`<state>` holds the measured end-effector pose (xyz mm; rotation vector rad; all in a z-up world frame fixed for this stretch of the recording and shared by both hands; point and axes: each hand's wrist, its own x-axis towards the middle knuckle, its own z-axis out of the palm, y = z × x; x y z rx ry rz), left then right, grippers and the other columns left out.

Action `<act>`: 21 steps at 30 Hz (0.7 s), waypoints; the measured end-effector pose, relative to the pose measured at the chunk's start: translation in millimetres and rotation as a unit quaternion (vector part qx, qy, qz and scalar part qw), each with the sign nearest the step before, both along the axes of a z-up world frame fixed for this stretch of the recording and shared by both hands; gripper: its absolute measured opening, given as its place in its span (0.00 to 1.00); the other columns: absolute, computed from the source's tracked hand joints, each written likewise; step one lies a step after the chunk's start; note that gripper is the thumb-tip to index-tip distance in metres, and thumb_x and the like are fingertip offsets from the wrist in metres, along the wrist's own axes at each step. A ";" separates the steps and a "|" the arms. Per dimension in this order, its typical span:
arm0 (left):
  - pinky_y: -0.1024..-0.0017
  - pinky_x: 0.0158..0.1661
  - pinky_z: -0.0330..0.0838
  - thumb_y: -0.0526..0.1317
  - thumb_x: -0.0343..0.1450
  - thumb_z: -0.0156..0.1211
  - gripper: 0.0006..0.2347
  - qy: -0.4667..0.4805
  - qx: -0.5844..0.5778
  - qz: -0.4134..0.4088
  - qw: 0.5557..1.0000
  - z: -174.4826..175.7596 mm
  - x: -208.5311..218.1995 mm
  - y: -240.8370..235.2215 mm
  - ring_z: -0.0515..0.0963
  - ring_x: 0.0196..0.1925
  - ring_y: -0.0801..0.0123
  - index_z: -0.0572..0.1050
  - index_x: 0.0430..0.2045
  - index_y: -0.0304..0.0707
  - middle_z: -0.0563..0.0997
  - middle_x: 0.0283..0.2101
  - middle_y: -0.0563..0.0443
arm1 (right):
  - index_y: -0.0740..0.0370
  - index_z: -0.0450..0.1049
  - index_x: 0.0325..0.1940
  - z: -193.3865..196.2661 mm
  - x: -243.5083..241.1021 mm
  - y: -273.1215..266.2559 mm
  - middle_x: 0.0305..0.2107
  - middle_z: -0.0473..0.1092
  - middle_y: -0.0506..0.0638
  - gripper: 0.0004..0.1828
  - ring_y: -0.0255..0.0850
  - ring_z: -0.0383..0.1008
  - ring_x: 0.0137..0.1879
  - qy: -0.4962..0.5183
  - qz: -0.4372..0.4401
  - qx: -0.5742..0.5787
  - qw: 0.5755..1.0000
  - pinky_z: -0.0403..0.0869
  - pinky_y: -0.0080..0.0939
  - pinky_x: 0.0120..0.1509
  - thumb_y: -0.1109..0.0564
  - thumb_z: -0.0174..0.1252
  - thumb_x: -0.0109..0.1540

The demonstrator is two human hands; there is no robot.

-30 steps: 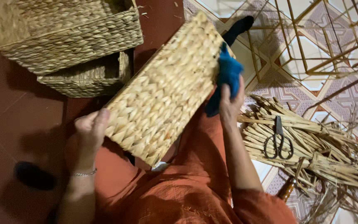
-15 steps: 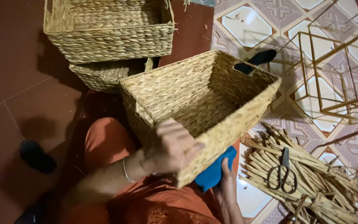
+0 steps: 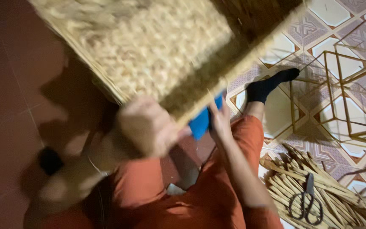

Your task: The person wipes a woven basket with a blue cloth, then uses scissors to trim excess strands from the basket's edges. The person handles the basket and scissors throughout the clip.

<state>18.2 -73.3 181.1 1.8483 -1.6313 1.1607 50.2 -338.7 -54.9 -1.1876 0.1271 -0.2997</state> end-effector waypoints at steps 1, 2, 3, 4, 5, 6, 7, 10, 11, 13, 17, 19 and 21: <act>0.66 0.32 0.61 0.39 0.74 0.69 0.16 -0.021 -0.011 0.029 0.999 -2.8 24.6 7.9 0.66 0.25 0.68 0.71 0.16 0.41 0.68 0.20 0.57 | 0.67 0.69 0.62 10.3 36.5 6.6 0.47 0.74 0.51 0.22 0.37 0.75 0.48 -0.002 -0.003 -0.001 1.000 0.76 0.40 0.54 0.52 0.59 0.68; 0.66 0.33 0.61 0.39 0.75 0.69 0.16 -0.043 -0.022 0.059 0.997 -5.2 52.5 14.5 0.66 0.24 0.69 0.71 0.16 0.41 0.68 0.20 0.57 | 0.66 0.70 0.62 23.3 72.7 10.4 0.44 0.75 0.51 0.24 0.38 0.75 0.43 -0.004 -0.014 -0.062 0.998 0.77 0.41 0.48 0.50 0.59 0.66; 0.66 0.34 0.62 0.39 0.75 0.69 0.16 -0.058 -0.029 0.089 0.994 -6.3 78.3 23.9 0.66 0.24 0.69 0.71 0.16 0.42 0.67 0.19 0.57 | 0.67 0.70 0.63 36.0 105.3 18.0 0.45 0.75 0.51 0.24 0.37 0.76 0.45 -0.026 0.009 -0.051 0.998 0.77 0.40 0.51 0.50 0.59 0.67; 0.66 0.34 0.62 0.39 0.76 0.69 0.17 -0.069 -0.039 0.119 0.990 -5.9 108.1 31.4 0.66 0.24 0.69 0.71 0.16 0.42 0.67 0.19 0.57 | 0.67 0.69 0.63 47.5 135.3 27.5 0.47 0.76 0.51 0.25 0.37 0.77 0.47 -0.047 0.031 -0.039 0.998 0.77 0.39 0.53 0.49 0.59 0.68; 0.66 0.35 0.62 0.39 0.76 0.69 0.17 -0.081 -0.049 0.143 0.985 -7.6 134.8 36.0 0.65 0.24 0.69 0.71 0.15 0.42 0.67 0.18 0.58 | 0.69 0.69 0.64 57.2 163.0 39.6 0.47 0.75 0.54 0.27 0.40 0.75 0.48 -0.059 0.029 0.001 0.998 0.77 0.42 0.53 0.48 0.60 0.67; 0.66 0.36 0.62 0.39 0.76 0.69 0.17 -0.096 -0.060 0.169 0.979 -8.3 162.8 38.9 0.65 0.24 0.69 0.71 0.15 0.43 0.67 0.18 0.58 | 0.71 0.68 0.66 63.7 183.6 52.2 0.48 0.74 0.57 0.30 0.43 0.74 0.48 -0.071 0.026 0.041 0.996 0.76 0.44 0.53 0.48 0.62 0.67; 0.66 0.37 0.62 0.39 0.77 0.69 0.18 -0.100 -0.069 0.191 0.974 -12.0 185.8 40.2 0.65 0.23 0.70 0.71 0.15 0.43 0.67 0.18 0.58 | 0.73 0.62 0.69 66.3 195.5 61.1 0.56 0.70 0.59 0.35 0.45 0.72 0.58 -0.082 -0.014 -0.062 0.995 0.74 0.45 0.62 0.46 0.63 0.68; 0.66 0.39 0.62 0.40 0.78 0.68 0.19 -0.100 -0.072 0.237 0.964 -27.3 238.9 36.6 0.64 0.23 0.70 0.71 0.15 0.44 0.66 0.16 0.58 | 0.69 0.43 0.78 60.2 197.6 92.3 0.70 0.53 0.66 0.49 0.52 0.59 0.73 0.038 0.055 -0.144 0.987 0.64 0.53 0.72 0.41 0.61 0.66; 0.66 0.40 0.63 0.40 0.79 0.68 0.19 -0.089 -0.061 0.248 0.963 -37.0 248.5 32.0 0.64 0.22 0.70 0.71 0.15 0.44 0.66 0.16 0.58 | 0.67 0.42 0.78 55.4 190.4 102.0 0.69 0.56 0.66 0.50 0.54 0.64 0.70 0.064 0.086 -0.122 0.987 0.68 0.55 0.70 0.41 0.59 0.64; 0.66 0.40 0.62 0.39 0.77 0.68 0.18 -0.066 -0.064 0.266 0.959 -54.2 258.2 30.5 0.66 0.23 0.69 0.72 0.15 0.43 0.68 0.17 0.56 | 0.65 0.44 0.78 44.4 166.0 120.0 0.66 0.61 0.65 0.48 0.53 0.69 0.67 0.060 0.128 -0.101 0.985 0.72 0.54 0.69 0.43 0.59 0.63; 0.65 0.46 0.62 0.37 0.76 0.62 0.13 -0.038 -0.066 0.277 0.958 -79.9 256.6 43.9 0.71 0.28 0.68 0.74 0.19 0.40 0.74 0.23 0.54 | 0.68 0.55 0.77 31.3 113.5 126.9 0.62 0.69 0.60 0.40 0.43 0.70 0.64 -0.044 0.148 -0.097 0.983 0.70 0.44 0.70 0.51 0.63 0.66; 0.64 0.47 0.64 0.38 0.79 0.63 0.16 -0.032 -0.052 0.282 0.957 -83.8 259.8 50.1 0.71 0.27 0.69 0.74 0.18 0.41 0.73 0.22 0.56 | 0.67 0.60 0.74 25.3 89.7 117.1 0.58 0.71 0.55 0.37 0.39 0.71 0.59 0.018 0.194 -0.053 0.979 0.72 0.41 0.65 0.53 0.63 0.65; 0.62 0.47 0.65 0.42 0.81 0.66 0.20 -0.017 -0.045 0.285 0.957 -82.8 262.5 48.1 0.70 0.25 0.69 0.73 0.14 0.43 0.71 0.20 0.57 | 0.67 0.63 0.73 17.0 65.7 97.2 0.55 0.73 0.53 0.35 0.37 0.73 0.56 0.065 0.218 -0.032 0.973 0.73 0.40 0.63 0.54 0.64 0.64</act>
